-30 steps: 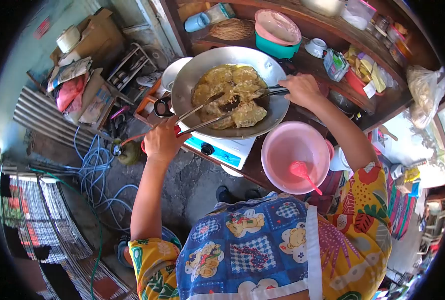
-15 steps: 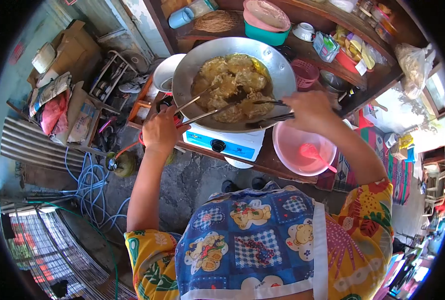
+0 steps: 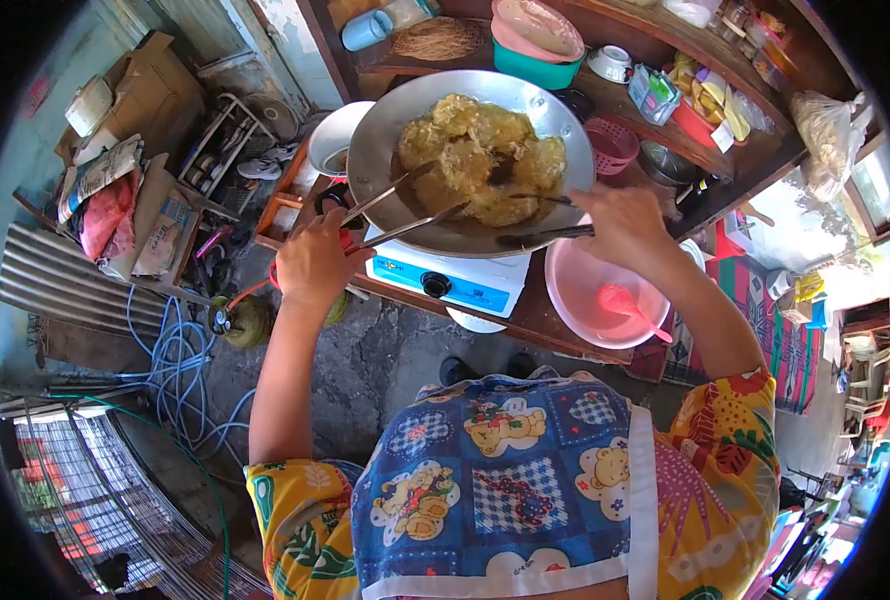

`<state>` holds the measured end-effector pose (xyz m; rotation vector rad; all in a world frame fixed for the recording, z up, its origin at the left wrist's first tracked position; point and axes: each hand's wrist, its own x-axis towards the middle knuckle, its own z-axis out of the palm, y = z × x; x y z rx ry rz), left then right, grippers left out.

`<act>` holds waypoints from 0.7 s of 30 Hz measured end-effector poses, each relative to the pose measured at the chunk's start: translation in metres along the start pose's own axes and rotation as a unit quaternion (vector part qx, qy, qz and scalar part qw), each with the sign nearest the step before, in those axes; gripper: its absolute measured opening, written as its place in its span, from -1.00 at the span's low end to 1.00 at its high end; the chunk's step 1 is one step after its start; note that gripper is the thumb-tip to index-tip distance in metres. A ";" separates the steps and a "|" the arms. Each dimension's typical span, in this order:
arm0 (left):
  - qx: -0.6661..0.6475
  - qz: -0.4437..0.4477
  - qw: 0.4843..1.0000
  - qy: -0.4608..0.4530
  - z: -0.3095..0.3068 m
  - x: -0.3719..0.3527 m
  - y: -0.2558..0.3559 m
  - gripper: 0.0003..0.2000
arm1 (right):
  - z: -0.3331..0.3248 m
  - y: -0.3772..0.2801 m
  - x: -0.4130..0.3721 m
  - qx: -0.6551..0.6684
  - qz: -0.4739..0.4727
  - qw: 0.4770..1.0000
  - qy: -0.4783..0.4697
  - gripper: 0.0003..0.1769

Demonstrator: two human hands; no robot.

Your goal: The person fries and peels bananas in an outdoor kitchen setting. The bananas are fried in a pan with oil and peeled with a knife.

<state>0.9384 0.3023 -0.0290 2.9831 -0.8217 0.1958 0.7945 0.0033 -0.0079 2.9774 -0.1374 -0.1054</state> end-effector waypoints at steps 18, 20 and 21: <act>0.050 0.069 0.996 0.005 0.015 0.002 0.040 -0.61 | 0.032 0.013 0.027 -0.036 -0.023 0.999 0.016 -0.52; 0.052 0.076 0.995 0.023 0.024 0.005 0.039 -0.63 | 0.027 0.016 0.023 -0.031 -0.023 0.999 0.021 -0.53; 0.054 0.085 0.994 0.039 0.025 0.005 0.040 -0.65 | 0.027 0.018 0.021 -0.026 -0.021 0.999 0.024 -0.53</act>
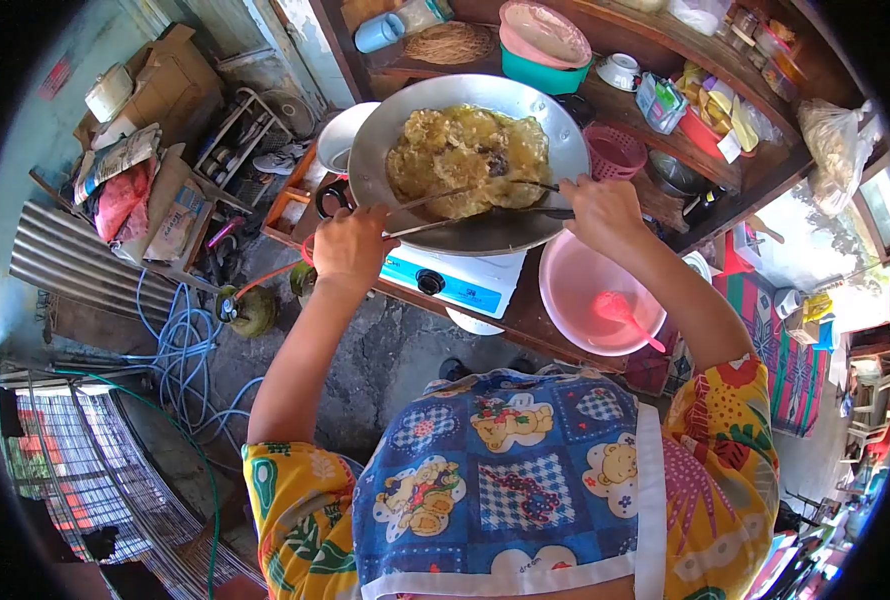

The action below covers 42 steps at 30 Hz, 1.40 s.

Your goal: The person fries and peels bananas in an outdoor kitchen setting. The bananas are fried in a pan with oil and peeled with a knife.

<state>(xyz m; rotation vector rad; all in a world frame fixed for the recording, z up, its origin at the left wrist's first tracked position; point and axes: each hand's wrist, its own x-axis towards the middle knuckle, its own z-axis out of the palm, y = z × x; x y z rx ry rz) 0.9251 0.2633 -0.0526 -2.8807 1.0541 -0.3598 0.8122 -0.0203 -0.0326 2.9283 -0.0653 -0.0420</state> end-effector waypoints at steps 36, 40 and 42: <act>-0.013 -0.052 0.998 -0.040 -0.043 0.007 -0.031 -0.53 | 0.001 0.094 -0.010 0.082 -0.162 0.982 0.043 -0.49; 0.024 -0.051 0.991 -0.121 -0.045 0.050 0.011 -0.55 | 0.004 0.091 -0.012 0.075 -0.196 0.974 0.082 -0.48; 0.021 -0.027 0.989 -0.143 -0.021 0.076 0.028 -0.56 | 0.003 0.090 -0.013 0.070 -0.193 0.976 0.073 -0.48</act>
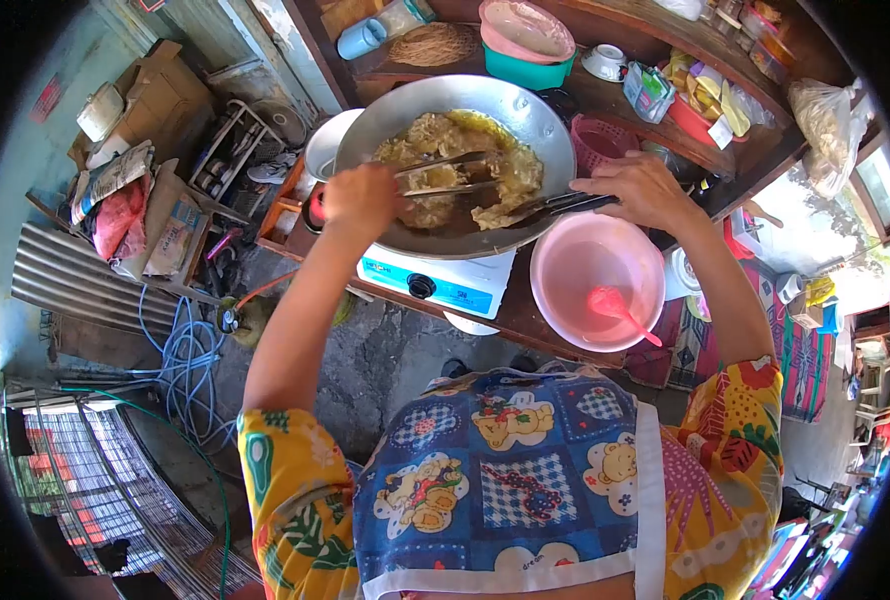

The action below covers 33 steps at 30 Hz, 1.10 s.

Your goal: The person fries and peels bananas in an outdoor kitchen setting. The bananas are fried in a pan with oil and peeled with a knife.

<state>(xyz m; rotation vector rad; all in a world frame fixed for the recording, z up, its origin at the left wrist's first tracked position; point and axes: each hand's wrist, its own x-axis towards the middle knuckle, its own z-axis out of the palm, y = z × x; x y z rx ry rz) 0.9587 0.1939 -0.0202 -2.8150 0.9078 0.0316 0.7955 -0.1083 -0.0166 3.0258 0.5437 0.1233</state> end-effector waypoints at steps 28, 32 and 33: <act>0.003 0.069 0.998 -0.001 0.023 0.052 0.025 -0.60 | 0.000 0.009 -0.041 -0.049 0.020 0.997 0.061 -0.53; -0.014 0.034 0.998 0.050 0.013 0.040 -0.003 -0.47 | -0.001 0.022 -0.047 0.073 0.124 0.988 0.051 -0.47; -0.013 0.033 0.998 0.051 0.006 0.033 -0.011 -0.47 | 0.001 0.026 -0.049 0.078 0.120 0.986 0.086 -0.45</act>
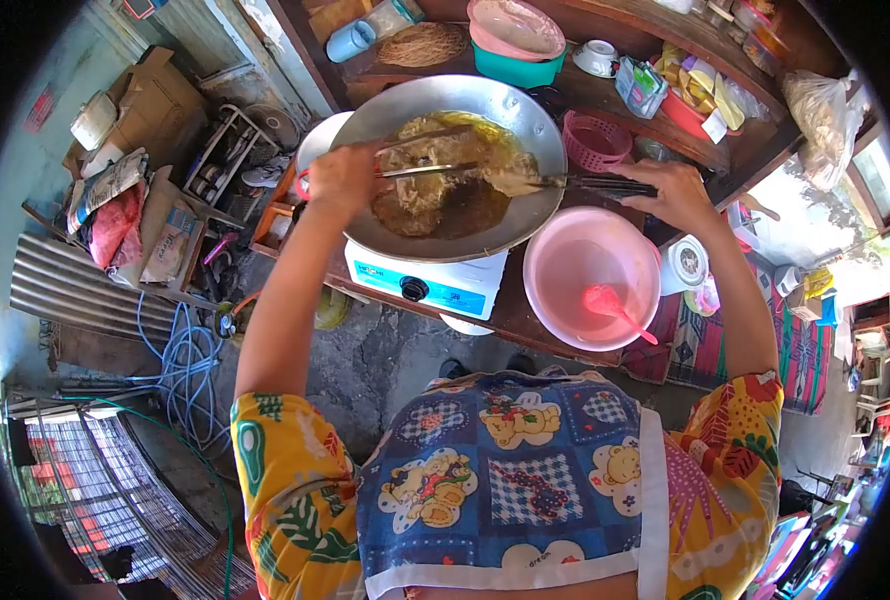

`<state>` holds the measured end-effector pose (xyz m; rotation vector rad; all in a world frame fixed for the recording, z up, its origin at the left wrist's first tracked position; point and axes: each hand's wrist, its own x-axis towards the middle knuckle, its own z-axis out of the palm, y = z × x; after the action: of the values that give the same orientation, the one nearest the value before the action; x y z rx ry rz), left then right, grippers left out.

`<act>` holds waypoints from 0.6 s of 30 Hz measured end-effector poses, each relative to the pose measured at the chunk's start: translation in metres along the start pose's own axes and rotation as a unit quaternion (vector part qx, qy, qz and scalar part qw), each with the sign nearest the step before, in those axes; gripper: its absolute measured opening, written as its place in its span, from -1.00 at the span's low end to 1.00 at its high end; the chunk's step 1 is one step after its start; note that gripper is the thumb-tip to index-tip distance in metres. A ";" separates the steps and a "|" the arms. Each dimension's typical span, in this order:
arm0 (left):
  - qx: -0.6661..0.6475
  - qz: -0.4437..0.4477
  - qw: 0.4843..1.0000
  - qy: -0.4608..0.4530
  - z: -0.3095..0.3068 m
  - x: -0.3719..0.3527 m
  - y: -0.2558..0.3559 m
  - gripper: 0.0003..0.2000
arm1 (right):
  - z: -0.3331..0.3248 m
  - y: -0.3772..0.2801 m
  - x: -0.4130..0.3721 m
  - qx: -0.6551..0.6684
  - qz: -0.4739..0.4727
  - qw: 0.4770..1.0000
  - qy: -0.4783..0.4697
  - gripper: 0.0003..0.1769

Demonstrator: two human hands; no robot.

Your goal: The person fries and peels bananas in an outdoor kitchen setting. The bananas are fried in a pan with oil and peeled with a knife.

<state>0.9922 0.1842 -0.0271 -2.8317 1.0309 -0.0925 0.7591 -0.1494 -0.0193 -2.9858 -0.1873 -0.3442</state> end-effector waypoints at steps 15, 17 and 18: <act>0.029 0.123 0.988 0.092 0.033 -0.006 0.031 -0.68 | 0.010 -0.001 -0.005 0.020 0.064 0.997 -0.028 -0.45; 0.023 0.106 0.992 0.064 0.023 -0.007 0.038 -0.69 | 0.003 -0.018 -0.004 -0.006 0.059 0.998 -0.024 -0.42; 0.018 0.086 0.995 0.036 0.020 -0.008 0.040 -0.70 | 0.000 -0.030 -0.004 -0.042 0.059 0.997 -0.030 -0.40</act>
<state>0.9624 0.1608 -0.0525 -2.7115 1.2702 -0.1969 0.7515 -0.1206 -0.0168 -3.0745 -0.0035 -0.2543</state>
